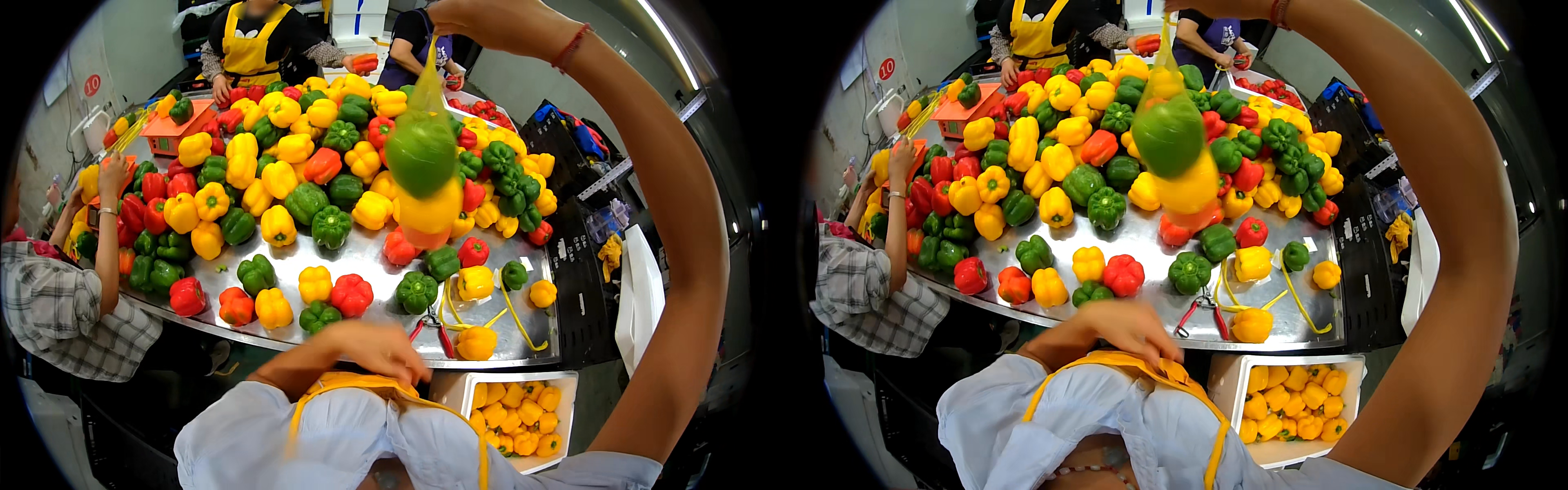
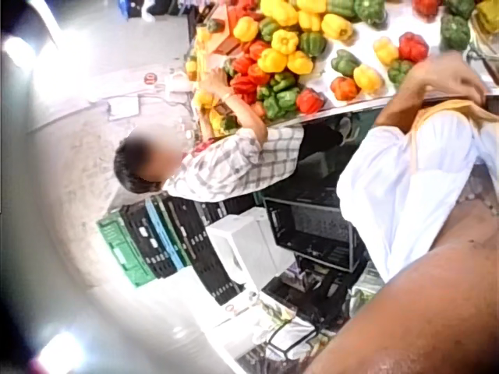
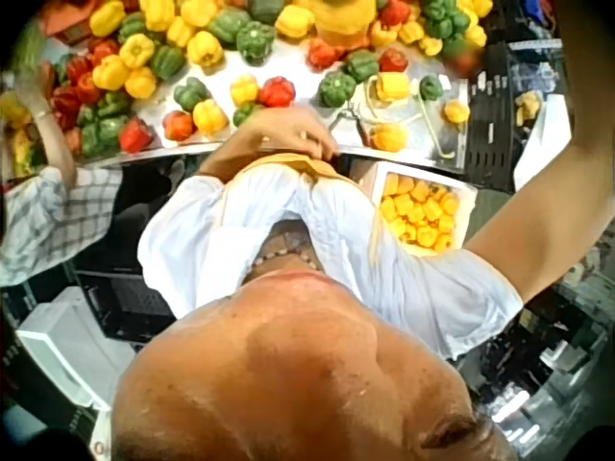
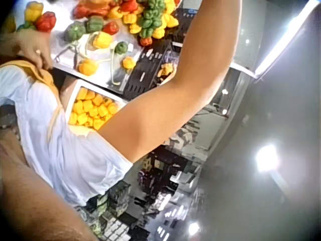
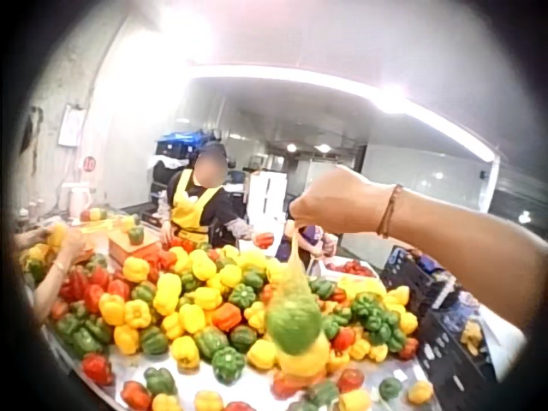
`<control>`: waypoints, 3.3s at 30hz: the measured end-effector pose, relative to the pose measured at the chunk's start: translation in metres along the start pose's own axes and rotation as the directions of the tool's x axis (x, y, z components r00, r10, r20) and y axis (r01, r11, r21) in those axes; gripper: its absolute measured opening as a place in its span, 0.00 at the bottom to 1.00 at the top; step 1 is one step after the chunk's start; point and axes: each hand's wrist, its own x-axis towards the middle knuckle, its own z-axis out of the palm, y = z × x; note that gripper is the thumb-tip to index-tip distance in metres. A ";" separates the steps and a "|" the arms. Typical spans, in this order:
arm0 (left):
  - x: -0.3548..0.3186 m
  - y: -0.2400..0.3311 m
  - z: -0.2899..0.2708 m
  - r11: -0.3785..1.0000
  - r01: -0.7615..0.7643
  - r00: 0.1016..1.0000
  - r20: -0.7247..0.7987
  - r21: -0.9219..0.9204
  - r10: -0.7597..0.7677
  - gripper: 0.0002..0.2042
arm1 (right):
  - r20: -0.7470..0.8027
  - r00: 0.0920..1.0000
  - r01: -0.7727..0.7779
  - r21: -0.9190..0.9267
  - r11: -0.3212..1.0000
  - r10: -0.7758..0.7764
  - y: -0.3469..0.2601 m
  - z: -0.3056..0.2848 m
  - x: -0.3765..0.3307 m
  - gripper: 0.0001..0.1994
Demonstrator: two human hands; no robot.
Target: The person sorts red, yellow, and green bell peppers on a metal table, placing them into yellow mesh bags. They secure the bags with yellow plastic ties and place the packaged peppers into a white bin.
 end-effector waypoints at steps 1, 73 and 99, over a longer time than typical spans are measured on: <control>-0.006 0.018 -0.017 0.995 -0.013 0.982 0.187 -0.101 0.032 0.13 | -0.012 1.000 0.027 -0.006 1.000 -0.027 -0.004 -0.007 -0.003 0.07; 0.159 0.044 -0.098 0.997 0.056 0.978 -0.206 0.048 -0.045 0.13 | -0.111 0.977 -0.152 0.246 0.957 0.183 -0.028 -0.002 -0.134 0.03; 0.174 0.098 -0.116 0.896 0.141 0.986 0.023 0.421 -0.166 0.11 | -0.103 0.869 -0.259 0.739 0.622 0.485 -0.069 0.028 -0.202 0.07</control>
